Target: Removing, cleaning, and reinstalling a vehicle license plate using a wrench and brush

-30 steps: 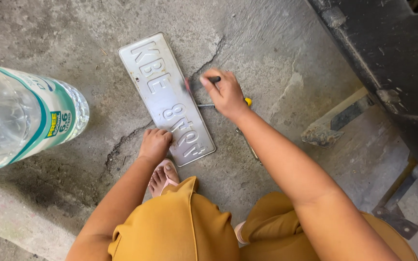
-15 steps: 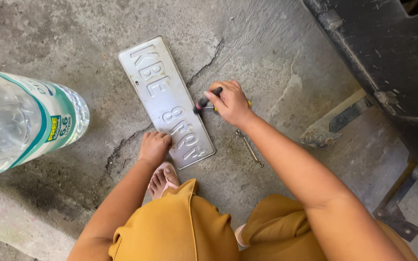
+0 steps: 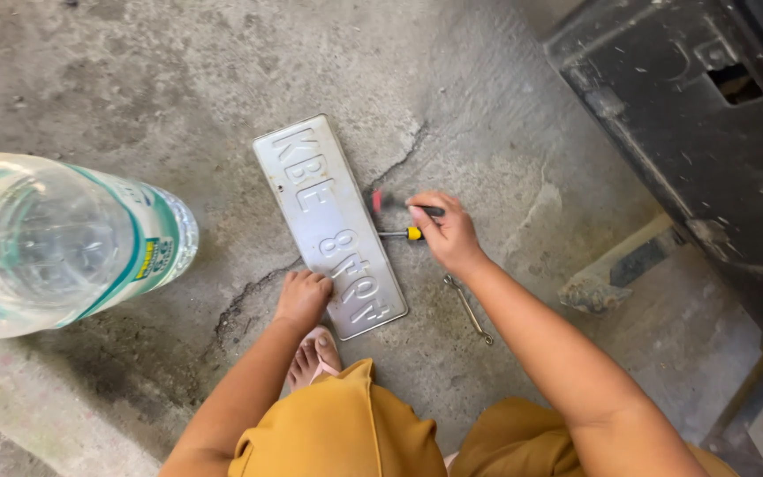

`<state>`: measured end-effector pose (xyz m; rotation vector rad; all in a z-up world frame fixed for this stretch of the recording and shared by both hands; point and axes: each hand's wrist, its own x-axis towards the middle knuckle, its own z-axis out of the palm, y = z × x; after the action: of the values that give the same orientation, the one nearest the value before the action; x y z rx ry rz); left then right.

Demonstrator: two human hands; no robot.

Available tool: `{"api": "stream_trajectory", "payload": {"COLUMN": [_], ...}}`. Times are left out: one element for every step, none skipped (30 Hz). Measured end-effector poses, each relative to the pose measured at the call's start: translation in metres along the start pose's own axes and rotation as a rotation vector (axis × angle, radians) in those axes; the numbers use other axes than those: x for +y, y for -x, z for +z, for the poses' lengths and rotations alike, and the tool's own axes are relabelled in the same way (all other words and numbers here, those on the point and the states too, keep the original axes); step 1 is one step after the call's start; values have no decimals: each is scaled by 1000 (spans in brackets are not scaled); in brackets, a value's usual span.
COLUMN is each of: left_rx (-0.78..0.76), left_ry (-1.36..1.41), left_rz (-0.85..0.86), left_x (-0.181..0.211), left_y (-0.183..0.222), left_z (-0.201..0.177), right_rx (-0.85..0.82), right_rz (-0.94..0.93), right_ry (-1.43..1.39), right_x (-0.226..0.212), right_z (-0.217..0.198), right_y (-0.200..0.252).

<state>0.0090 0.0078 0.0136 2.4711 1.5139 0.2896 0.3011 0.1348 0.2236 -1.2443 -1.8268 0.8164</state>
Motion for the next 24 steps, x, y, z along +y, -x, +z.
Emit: {"api": "stream_trajectory", "payload": {"left_rx": [0,15,30,29,34,46,52,61,69,68,85,99,96,105,115,118,120,125,131,127,123,118,61,8], "left_ry": [-7,1,9,9,22,33,31,30,28,28,32,36,36,41,46,46,52,59,61,79,97,98,118,136], "left_rz": [-10,9,28,28,47,67,68,88,108,103,105,105,98,103,107,111,101,92,97,99,101,94,60,34], "left_x": [-3,-4,-4,-4,-5,-7,-8,-8,-8,-7,-6,-4,-6,-6,-6,-6,-6,-5,-8,-8,-8,-6,-4,-5], "left_y": [-3,-1,0,2,4,1,0,0,1,0,-2,-1,-1,0,0,2,2,1,-8,-7,-5,-4,-4,-9], "left_z": [4,8,13,15,16,18,18,17,17,14,11,7,8,9,10,9,9,10,9,8,7,3,-1,-5], "right_rx": [-6,-48,-91,-91,-165,-239,-238,-233,-227,-232,-84,62,55,17,-20,-17,-136,-254,-251,-191,-132,-138,-49,48], "right_rz": [-6,33,72,73,105,130,124,99,74,73,86,100,101,173,244,242,196,147,145,81,17,20,22,23], "right_ry": [-9,-21,-33,-34,-68,-99,-95,-30,36,33,-30,-95,-99,-160,-221,-217,-114,-7,-1,-3,-4,-9,-7,0], "right_x": [1,1,1,7,13,20,18,15,13,12,11,9,7,5,2,-2,-7,-10,9,26,43,36,29,23], "right_z": [0,-1,-1,5,10,15,15,16,17,14,12,11,9,5,1,1,0,-1,7,18,29,28,27,25], "right_y": [-4,-4,-3,6,15,20,15,14,12,10,7,6,3,3,2,8,13,17,15,21,26,25,22,18]}}
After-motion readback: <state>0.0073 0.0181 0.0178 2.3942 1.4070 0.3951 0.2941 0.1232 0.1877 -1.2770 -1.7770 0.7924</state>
